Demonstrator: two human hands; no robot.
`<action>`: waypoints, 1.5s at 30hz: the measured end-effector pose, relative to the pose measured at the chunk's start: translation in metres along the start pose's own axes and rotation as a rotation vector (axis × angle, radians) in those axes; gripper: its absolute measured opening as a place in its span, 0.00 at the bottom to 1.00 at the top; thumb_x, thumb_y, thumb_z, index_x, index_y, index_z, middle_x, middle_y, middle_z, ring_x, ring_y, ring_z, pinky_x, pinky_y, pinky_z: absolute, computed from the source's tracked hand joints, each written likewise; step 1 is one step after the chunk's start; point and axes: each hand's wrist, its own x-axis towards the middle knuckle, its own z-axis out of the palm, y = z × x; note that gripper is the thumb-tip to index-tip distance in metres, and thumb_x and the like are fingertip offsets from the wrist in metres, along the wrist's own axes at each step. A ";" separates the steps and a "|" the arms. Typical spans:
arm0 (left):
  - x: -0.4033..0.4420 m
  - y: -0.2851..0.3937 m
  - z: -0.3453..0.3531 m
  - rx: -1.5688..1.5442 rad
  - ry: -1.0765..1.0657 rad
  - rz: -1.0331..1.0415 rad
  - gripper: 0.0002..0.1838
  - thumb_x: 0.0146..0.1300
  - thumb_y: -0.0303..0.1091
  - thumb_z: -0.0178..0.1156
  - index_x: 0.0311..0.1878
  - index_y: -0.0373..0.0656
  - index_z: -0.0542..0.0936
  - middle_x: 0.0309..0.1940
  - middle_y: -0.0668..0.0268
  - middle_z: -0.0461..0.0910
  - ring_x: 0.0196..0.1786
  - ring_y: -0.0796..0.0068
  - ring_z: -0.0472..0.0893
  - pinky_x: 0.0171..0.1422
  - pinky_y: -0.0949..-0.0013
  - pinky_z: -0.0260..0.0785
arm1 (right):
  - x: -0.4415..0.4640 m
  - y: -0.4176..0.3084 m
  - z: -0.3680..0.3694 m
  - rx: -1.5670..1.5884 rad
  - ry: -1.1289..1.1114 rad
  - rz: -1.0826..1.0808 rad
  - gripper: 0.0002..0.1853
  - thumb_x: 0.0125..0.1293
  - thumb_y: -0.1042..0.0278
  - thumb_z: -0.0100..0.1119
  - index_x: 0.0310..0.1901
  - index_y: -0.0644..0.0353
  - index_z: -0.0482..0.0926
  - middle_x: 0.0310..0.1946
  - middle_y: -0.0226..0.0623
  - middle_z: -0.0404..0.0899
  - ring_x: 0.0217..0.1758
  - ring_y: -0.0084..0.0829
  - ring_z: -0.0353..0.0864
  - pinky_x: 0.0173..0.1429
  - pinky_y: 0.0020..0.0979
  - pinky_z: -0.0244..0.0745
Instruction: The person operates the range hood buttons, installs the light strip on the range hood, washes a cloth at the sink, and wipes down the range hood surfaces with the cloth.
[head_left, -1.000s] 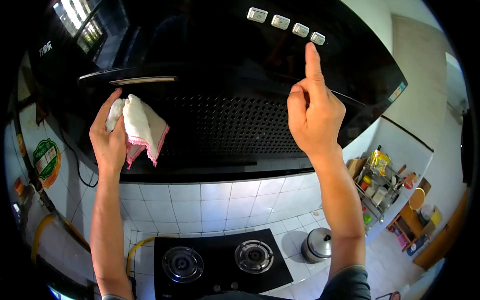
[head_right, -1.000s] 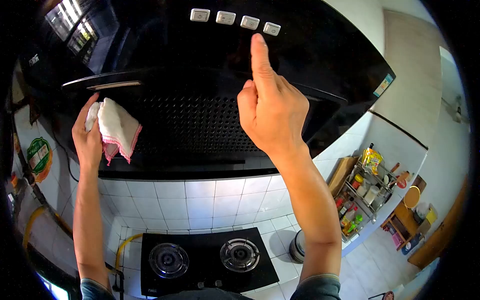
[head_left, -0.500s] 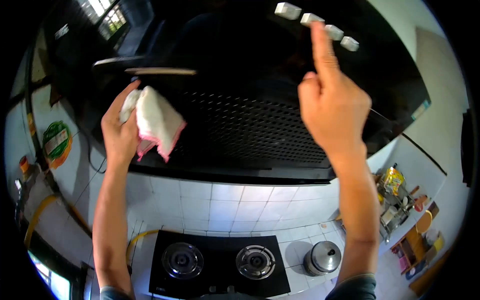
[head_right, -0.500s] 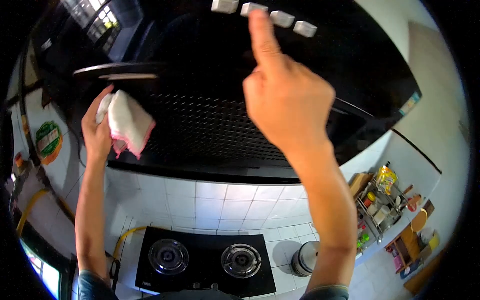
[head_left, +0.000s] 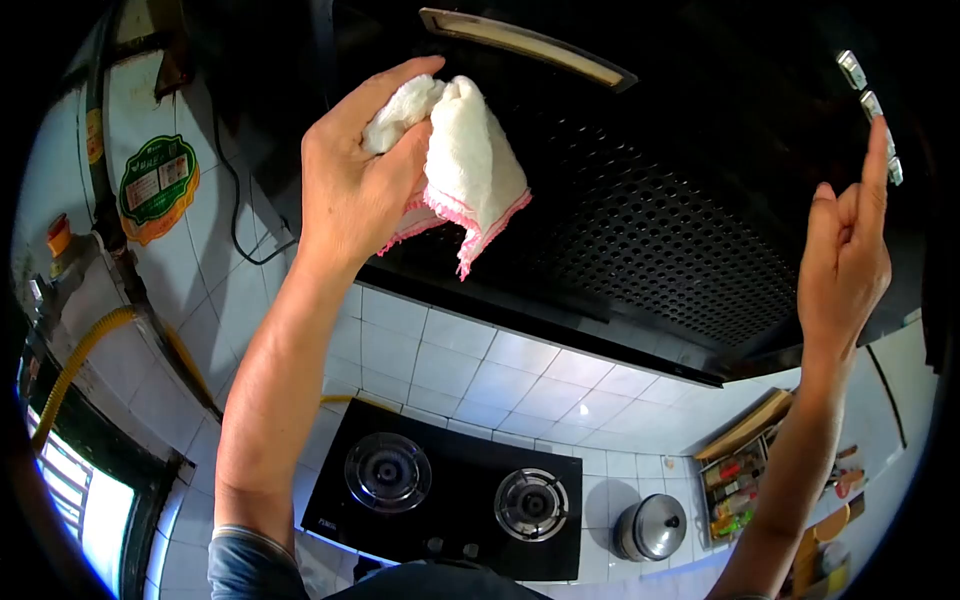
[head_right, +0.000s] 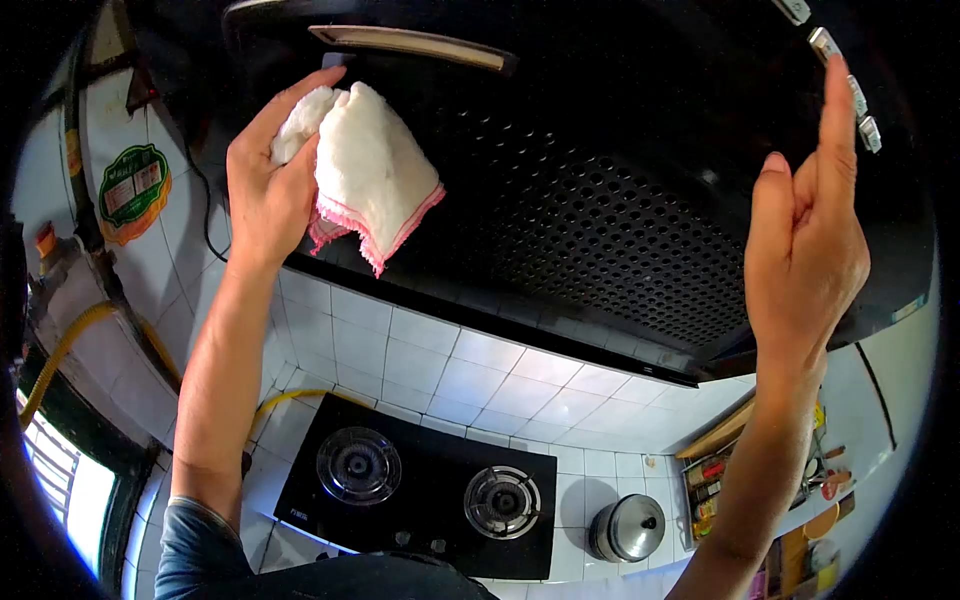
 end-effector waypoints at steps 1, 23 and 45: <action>0.002 -0.001 -0.001 0.051 0.011 0.087 0.22 0.63 0.23 0.60 0.61 0.42 0.85 0.47 0.62 0.87 0.42 0.76 0.84 0.50 0.71 0.77 | -0.001 0.001 -0.001 0.018 0.018 -0.019 0.37 0.74 0.75 0.55 0.82 0.43 0.61 0.19 0.19 0.60 0.21 0.13 0.62 0.27 0.20 0.62; 0.001 0.003 -0.001 0.008 -0.008 0.038 0.23 0.64 0.21 0.60 0.62 0.39 0.83 0.50 0.59 0.86 0.51 0.72 0.84 0.58 0.69 0.76 | 0.005 -0.007 -0.005 0.002 -0.005 0.003 0.36 0.74 0.75 0.53 0.82 0.43 0.59 0.18 0.22 0.60 0.20 0.16 0.62 0.27 0.23 0.60; 0.000 0.004 0.001 0.001 0.001 -0.026 0.22 0.64 0.20 0.60 0.62 0.38 0.83 0.50 0.63 0.86 0.51 0.75 0.82 0.61 0.70 0.74 | 0.013 -0.017 -0.009 0.095 0.100 -0.090 0.41 0.66 0.79 0.57 0.81 0.45 0.61 0.15 0.28 0.65 0.17 0.21 0.65 0.26 0.25 0.62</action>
